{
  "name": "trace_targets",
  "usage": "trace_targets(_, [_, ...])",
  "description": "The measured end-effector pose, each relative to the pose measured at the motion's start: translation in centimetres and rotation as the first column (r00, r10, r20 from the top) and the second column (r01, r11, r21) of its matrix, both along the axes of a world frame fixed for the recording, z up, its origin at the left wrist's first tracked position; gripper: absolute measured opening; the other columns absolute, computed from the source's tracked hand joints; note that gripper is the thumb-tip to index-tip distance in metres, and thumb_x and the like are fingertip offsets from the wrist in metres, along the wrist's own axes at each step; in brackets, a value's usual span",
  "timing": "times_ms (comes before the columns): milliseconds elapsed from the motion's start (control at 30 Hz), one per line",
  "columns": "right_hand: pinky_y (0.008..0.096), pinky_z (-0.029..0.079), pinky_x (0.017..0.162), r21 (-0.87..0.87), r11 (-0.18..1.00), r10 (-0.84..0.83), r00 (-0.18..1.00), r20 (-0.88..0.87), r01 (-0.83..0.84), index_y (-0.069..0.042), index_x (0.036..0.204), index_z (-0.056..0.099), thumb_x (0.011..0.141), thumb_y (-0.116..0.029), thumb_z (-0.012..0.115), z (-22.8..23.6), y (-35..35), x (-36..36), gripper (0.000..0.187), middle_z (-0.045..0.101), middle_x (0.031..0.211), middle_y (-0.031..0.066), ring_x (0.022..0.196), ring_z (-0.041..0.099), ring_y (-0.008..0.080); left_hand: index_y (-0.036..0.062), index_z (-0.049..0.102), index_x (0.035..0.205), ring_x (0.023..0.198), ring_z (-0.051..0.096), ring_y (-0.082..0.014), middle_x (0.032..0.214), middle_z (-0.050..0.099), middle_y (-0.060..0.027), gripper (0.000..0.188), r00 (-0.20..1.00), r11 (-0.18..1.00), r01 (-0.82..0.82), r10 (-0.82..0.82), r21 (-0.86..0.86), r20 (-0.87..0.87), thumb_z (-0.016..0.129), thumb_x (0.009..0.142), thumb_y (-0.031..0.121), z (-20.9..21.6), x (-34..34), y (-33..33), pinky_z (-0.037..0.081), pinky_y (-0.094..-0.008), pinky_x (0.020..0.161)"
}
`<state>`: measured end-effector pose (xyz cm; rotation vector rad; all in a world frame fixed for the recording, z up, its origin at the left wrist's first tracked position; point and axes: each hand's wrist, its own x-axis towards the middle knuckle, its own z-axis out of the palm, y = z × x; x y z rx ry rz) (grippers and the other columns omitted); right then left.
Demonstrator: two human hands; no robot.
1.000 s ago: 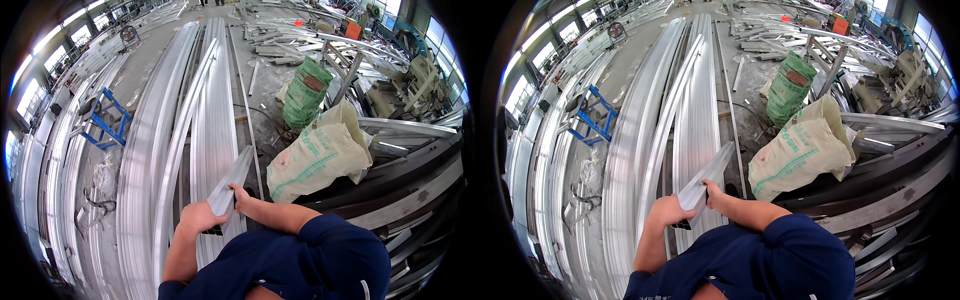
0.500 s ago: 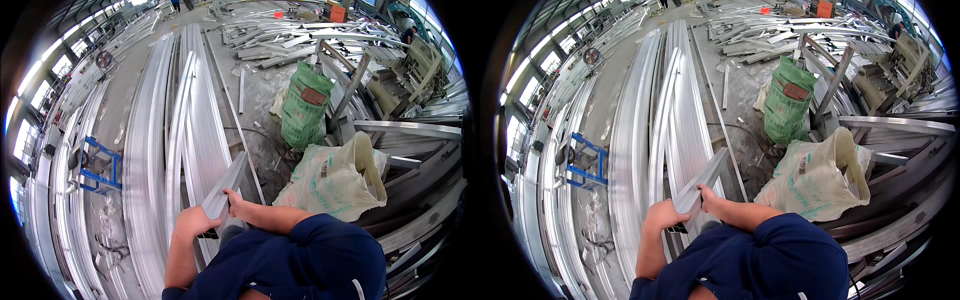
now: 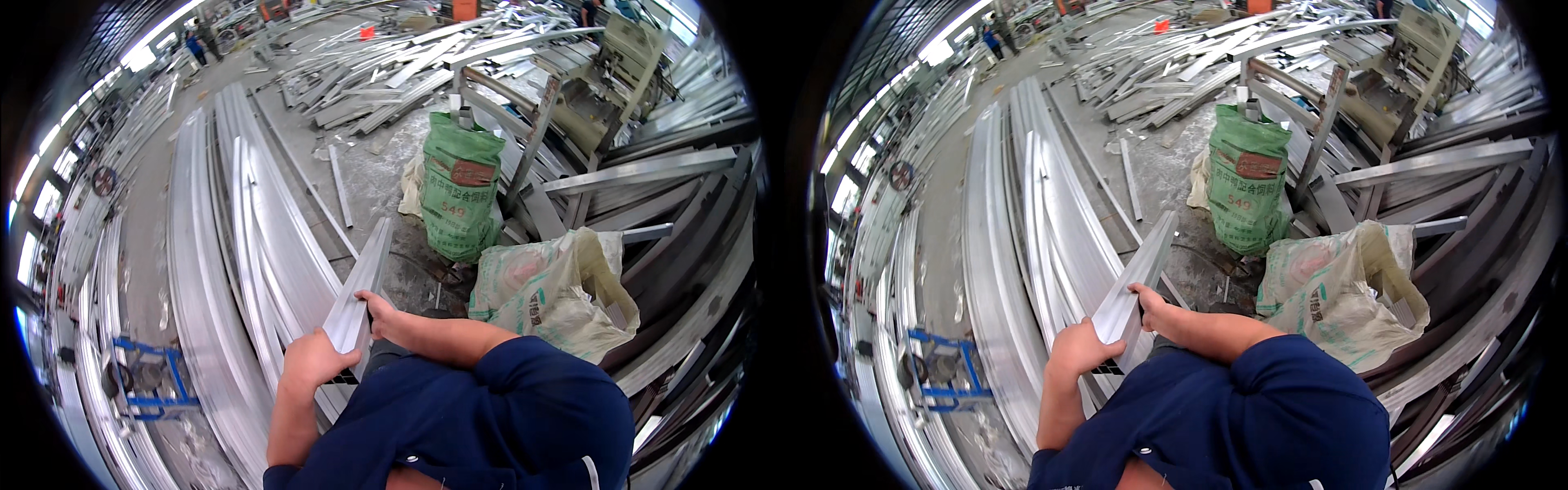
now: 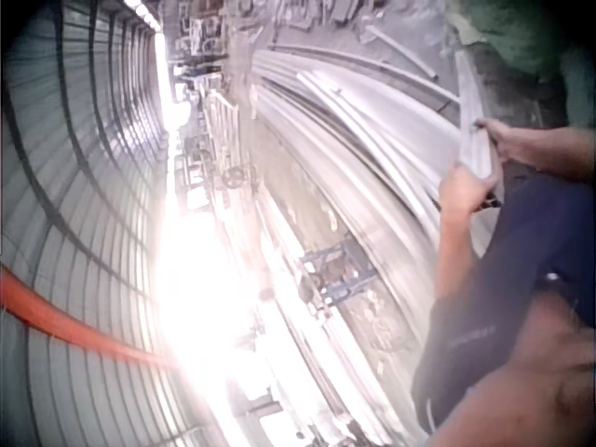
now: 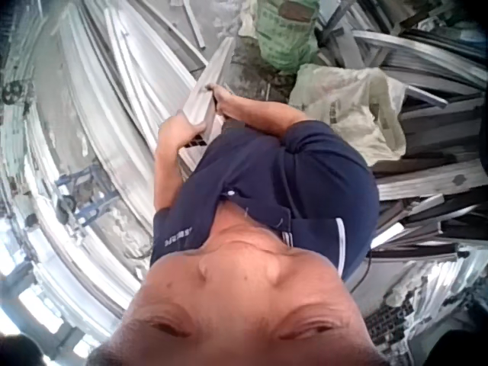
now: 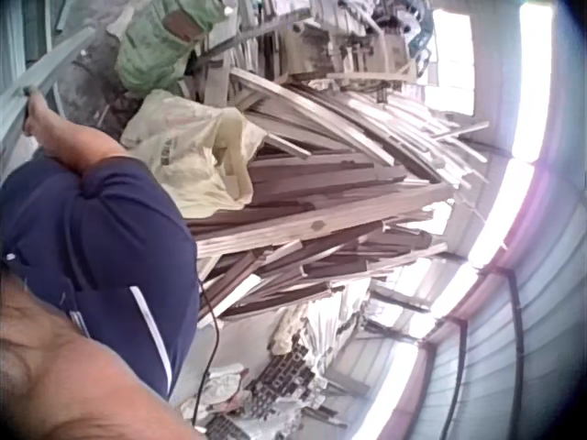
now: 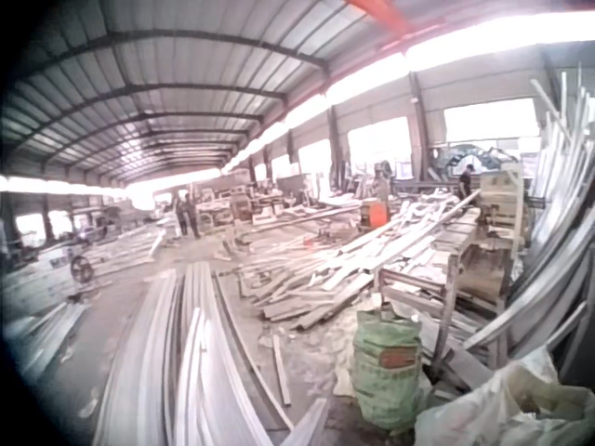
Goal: The person loads long aluminum profiles into a cutting machine, operates the controls to cut them, and removes the cut pieces. The person then carries the cut pieces across the workshop floor and places them in a pile.
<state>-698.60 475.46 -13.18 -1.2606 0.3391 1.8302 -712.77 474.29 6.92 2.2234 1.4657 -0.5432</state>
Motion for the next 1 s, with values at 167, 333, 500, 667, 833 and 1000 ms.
trace_targets(167, [0.0482, 0.044, 0.098, -0.038, 0.995, -0.097, 0.995, -0.021, 0.096, -0.009, 0.127, 0.059, 0.086, -0.047, 0.062, -3.9, 9.8, 2.7, 0.056, 0.064, 0.127, 0.0121, 0.112, 0.062, 0.0300, -0.0087, 0.065, 0.104, 0.084, 0.072, -0.0347, 0.087, 0.072, -0.0221, 0.076, 0.997, 0.996, 0.065, -0.062, -0.063, 0.048, 0.073, 0.064, 0.056, -2.6, 2.5, 11.5, 0.057, -0.0385, 0.079])
trace_targets(333, [0.0505, 0.045, 0.100, -0.095, 0.981, -0.170, 0.985, -0.006, 0.169, -0.009, 0.125, 0.059, 0.086, -0.048, 0.062, -4.5, 18.6, 5.6, 0.055, 0.066, 0.123, 0.0126, 0.112, 0.062, 0.0321, -0.0087, 0.066, 0.102, 0.087, 0.071, -0.0351, 0.090, 0.072, -0.0234, 0.077, 0.993, 0.985, 0.109, -0.103, -0.133, 0.051, 0.073, 0.062, 0.057, -2.0, 6.0, 22.2, 0.056, -0.0394, 0.080])
trace_targets(500, [0.0482, 0.049, 0.096, -0.098, 0.966, -0.252, 0.959, -0.130, 0.241, -0.008, 0.120, 0.061, 0.085, -0.048, 0.063, -7.3, 27.7, 6.6, 0.053, 0.066, 0.122, 0.0125, 0.107, 0.064, 0.0287, -0.0081, 0.068, 0.098, 0.085, 0.071, -0.0360, 0.087, 0.071, -0.0244, 0.075, 0.980, 0.976, 0.194, -0.189, -0.102, 0.058, 0.073, 0.061, 0.057, -0.9, 9.0, 30.9, 0.057, -0.0397, 0.078])
trace_targets(667, [0.0463, 0.050, 0.094, -0.065, 0.956, -0.293, 0.950, -0.113, 0.287, -0.008, 0.117, 0.061, 0.083, -0.048, 0.066, -3.8, 35.6, 10.0, 0.052, 0.066, 0.118, 0.0126, 0.104, 0.065, 0.0292, -0.0099, 0.067, 0.097, 0.084, 0.071, -0.0368, 0.087, 0.071, -0.0259, 0.077, 0.981, 0.979, 0.193, -0.192, -0.064, 0.014, 0.074, 0.060, 0.058, 1.5, 12.7, 38.6, 0.057, -0.0408, 0.078])
trace_targets(833, [0.0454, 0.050, 0.093, -0.076, 0.945, -0.327, 0.935, -0.138, 0.319, -0.008, 0.115, 0.062, 0.082, -0.048, 0.067, -7.8, 45.2, 14.5, 0.052, 0.067, 0.117, 0.0122, 0.103, 0.064, 0.0279, -0.0115, 0.066, 0.097, 0.084, 0.071, -0.0375, 0.088, 0.071, -0.0265, 0.080, 0.972, 0.972, 0.233, -0.233, -0.024, 0.002, 0.074, 0.060, 0.059, -0.9, 17.3, 47.6, 0.056, -0.0411, 0.078])
trace_targets(1000, [0.0438, 0.049, 0.092, -0.090, 0.942, -0.334, 0.930, -0.155, 0.324, -0.009, 0.117, 0.062, 0.082, -0.046, 0.066, -6.8, 55.8, 20.8, 0.051, 0.066, 0.120, 0.0097, 0.106, 0.063, 0.0249, -0.0104, 0.067, 0.098, 0.085, 0.071, -0.0364, 0.090, 0.071, -0.0259, 0.078, 0.966, 0.970, 0.239, -0.241, -0.033, -0.097, 0.074, 0.059, 0.057, -3.1, 24.8, 58.8, 0.057, -0.0404, 0.078])
